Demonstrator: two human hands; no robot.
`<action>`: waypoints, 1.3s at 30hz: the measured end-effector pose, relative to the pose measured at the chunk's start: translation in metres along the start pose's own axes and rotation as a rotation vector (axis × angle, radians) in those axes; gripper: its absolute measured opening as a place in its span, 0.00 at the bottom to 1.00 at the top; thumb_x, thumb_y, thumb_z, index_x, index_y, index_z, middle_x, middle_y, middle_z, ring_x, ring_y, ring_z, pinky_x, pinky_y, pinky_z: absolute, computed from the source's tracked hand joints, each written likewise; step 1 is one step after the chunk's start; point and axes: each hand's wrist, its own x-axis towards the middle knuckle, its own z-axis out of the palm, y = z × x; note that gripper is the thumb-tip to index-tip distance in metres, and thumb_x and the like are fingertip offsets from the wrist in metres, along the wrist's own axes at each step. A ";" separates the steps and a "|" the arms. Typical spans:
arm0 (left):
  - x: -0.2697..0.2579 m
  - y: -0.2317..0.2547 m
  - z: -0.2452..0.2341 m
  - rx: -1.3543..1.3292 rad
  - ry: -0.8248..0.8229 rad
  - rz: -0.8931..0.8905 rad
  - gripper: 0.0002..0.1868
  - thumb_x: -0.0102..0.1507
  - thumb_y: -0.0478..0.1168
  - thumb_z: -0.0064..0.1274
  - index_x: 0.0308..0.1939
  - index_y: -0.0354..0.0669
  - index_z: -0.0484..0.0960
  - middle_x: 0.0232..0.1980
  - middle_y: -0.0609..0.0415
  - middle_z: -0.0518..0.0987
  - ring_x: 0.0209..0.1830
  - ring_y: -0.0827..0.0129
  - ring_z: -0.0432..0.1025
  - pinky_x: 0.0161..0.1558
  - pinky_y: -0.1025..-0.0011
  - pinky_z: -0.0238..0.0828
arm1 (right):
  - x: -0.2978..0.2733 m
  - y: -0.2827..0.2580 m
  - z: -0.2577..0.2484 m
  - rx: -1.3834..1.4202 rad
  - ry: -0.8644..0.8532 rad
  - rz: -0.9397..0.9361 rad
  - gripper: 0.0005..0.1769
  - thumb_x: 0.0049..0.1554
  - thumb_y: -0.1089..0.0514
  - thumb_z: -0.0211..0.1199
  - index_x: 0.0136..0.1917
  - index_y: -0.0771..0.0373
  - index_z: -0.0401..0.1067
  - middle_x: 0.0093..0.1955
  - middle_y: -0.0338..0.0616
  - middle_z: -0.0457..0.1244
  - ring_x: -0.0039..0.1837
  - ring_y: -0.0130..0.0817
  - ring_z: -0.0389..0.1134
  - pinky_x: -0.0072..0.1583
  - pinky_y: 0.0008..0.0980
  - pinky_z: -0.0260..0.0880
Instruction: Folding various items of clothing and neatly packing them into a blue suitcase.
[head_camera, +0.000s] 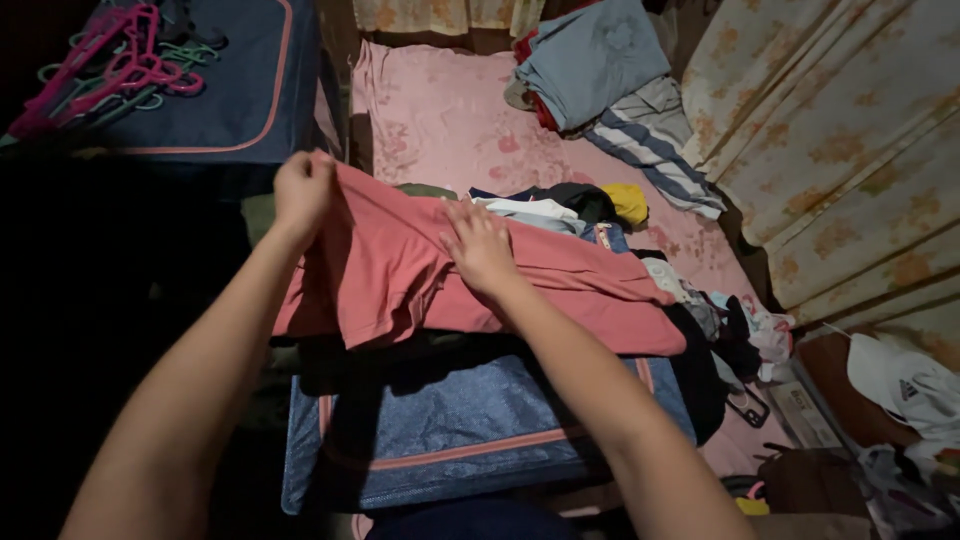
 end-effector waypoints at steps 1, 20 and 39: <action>0.004 -0.008 0.003 -0.002 -0.002 0.003 0.19 0.72 0.52 0.52 0.46 0.37 0.82 0.41 0.42 0.82 0.41 0.55 0.78 0.46 0.62 0.72 | -0.001 -0.002 -0.004 -0.003 0.002 0.002 0.34 0.67 0.39 0.49 0.83 0.45 0.49 0.83 0.58 0.46 0.81 0.60 0.47 0.73 0.70 0.42; 0.027 -0.039 -0.002 -0.806 -0.279 -0.689 0.04 0.59 0.35 0.50 0.36 0.48 0.72 0.34 0.58 0.72 0.27 0.69 0.67 0.26 0.68 0.61 | 0.006 -0.084 -0.014 0.213 0.206 -0.384 0.23 0.57 0.44 0.65 0.59 0.60 0.72 0.55 0.53 0.62 0.61 0.53 0.62 0.62 0.52 0.62; 0.006 0.002 -0.033 0.301 0.540 0.614 0.09 0.64 0.45 0.68 0.37 0.47 0.86 0.50 0.38 0.80 0.41 0.66 0.79 0.44 0.72 0.74 | -0.003 -0.077 0.009 0.325 0.082 -0.391 0.10 0.57 0.52 0.61 0.43 0.61 0.73 0.42 0.50 0.65 0.49 0.52 0.67 0.54 0.50 0.67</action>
